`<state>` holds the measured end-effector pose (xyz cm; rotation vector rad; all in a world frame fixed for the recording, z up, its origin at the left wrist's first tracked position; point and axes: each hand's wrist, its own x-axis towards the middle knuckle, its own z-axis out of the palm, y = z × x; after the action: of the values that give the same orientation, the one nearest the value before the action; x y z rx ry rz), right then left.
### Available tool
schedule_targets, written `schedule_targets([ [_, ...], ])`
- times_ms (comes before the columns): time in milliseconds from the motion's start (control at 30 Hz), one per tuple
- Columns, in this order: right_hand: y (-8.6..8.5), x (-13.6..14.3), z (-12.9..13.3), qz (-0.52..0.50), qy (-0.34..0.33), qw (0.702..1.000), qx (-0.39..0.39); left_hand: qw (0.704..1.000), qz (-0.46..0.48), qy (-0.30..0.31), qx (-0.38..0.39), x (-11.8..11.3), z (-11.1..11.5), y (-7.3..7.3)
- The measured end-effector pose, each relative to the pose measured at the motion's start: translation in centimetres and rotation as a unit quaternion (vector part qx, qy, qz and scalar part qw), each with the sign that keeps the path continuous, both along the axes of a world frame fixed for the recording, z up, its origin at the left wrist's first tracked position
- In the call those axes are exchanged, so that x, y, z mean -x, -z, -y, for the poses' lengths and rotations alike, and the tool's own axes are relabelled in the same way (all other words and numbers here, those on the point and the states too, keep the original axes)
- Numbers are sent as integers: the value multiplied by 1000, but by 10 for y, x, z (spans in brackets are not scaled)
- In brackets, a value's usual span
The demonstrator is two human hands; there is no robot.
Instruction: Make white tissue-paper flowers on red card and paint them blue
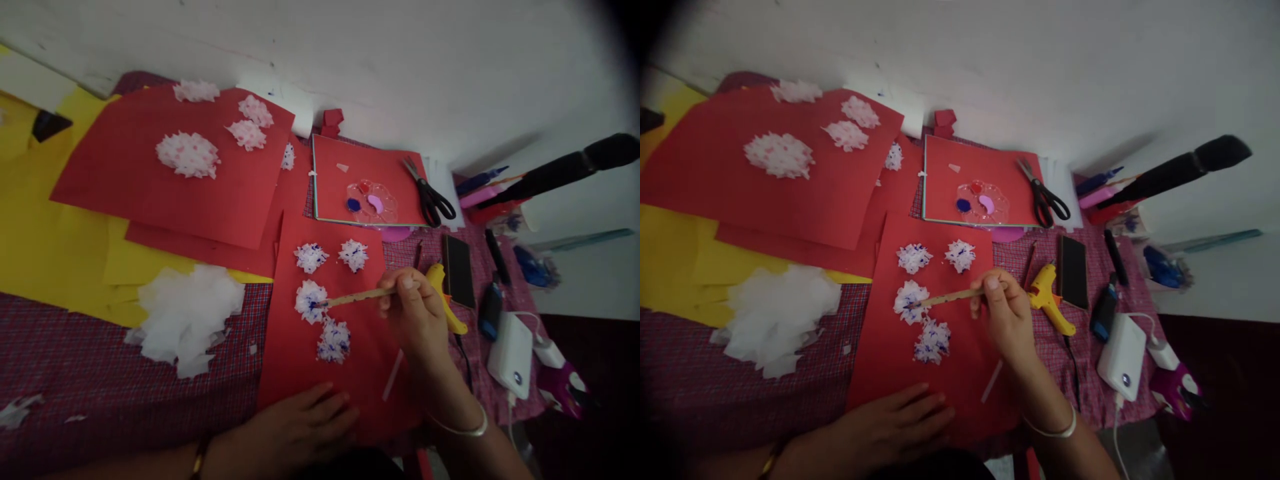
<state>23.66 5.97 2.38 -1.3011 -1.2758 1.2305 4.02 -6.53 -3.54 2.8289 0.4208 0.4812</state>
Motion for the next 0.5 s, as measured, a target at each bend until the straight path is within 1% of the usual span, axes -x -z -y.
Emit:
schedule_targets([
  [133,-4,11,2,72,-62,994,-44,1000,-7,1,-9,-1,0,0],
  [200,-4,11,2,94,-71,992,-51,1000,-2,0,-10,-1,1,0],
  [367,0,7,1,36,-43,998,-43,1000,-4,-4,-1,-2,0,0],
  [433,0,10,2,43,-65,996,-38,1000,-8,-10,0,-1,1,-1],
  [500,0,15,2,72,-94,992,-40,1000,-8,-9,-1,0,2,0],
])
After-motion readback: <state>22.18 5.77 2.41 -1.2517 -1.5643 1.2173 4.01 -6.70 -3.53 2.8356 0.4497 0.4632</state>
